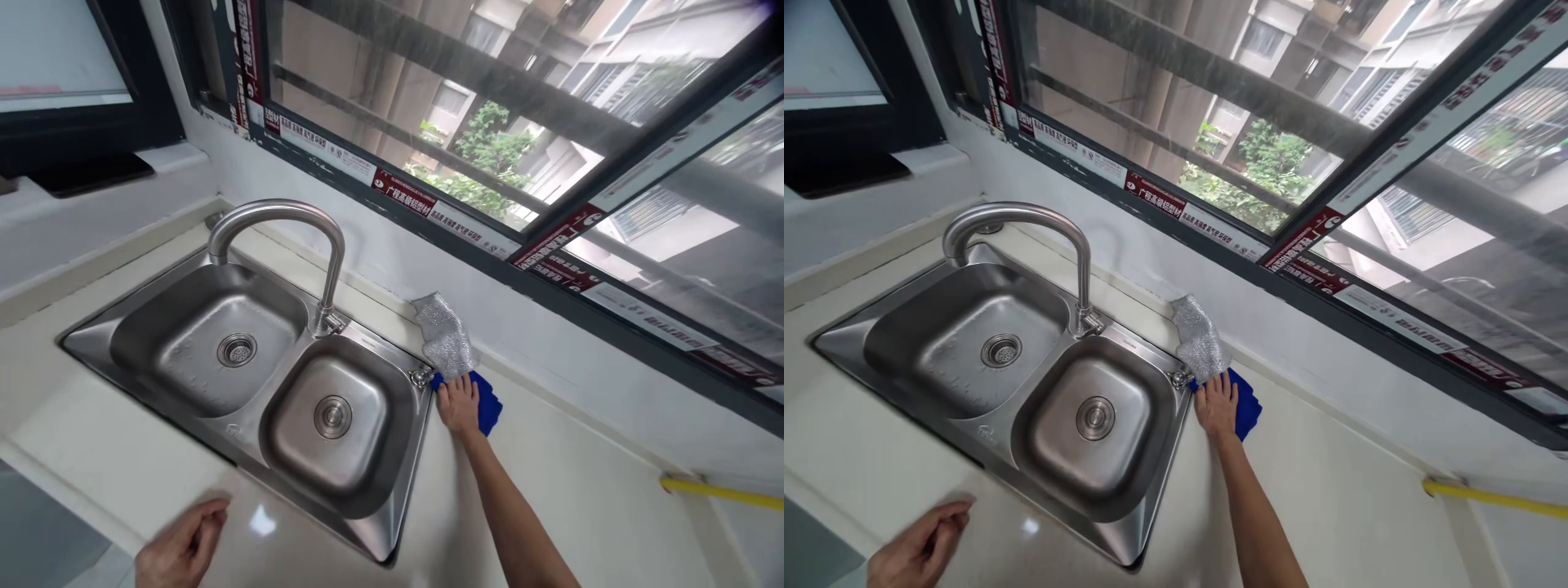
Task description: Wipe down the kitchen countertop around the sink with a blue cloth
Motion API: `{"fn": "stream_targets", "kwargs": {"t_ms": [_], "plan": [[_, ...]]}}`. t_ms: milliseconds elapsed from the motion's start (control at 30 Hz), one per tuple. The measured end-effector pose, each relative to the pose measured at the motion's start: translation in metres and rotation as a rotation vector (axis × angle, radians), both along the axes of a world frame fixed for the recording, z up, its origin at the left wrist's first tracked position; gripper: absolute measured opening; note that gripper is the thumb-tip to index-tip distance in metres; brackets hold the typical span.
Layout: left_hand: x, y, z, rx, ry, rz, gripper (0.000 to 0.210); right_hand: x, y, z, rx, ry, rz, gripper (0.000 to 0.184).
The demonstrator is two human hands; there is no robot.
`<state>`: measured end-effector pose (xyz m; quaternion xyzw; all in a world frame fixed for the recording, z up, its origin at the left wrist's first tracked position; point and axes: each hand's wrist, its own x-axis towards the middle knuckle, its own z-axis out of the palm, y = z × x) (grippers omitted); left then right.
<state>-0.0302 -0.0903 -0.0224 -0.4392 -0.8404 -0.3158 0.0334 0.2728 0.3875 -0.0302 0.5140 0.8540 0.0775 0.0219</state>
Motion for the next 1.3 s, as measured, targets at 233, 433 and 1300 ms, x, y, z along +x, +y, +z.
{"fn": "stream_targets", "kwargs": {"t_ms": [233,433,1300], "plan": [[0.002,-0.002,-0.002,-0.038,-0.076,0.041,0.023,0.003,0.053,-0.010,-0.060,-0.010,0.044,0.056],[0.001,0.002,0.004,0.018,-0.015,0.009,0.021,-0.001,0.043,-0.009,-0.044,0.006,0.008,0.057],[0.003,0.006,-0.012,0.061,0.108,0.044,0.029,0.091,-0.279,0.018,-0.040,0.119,0.449,0.056]]}}
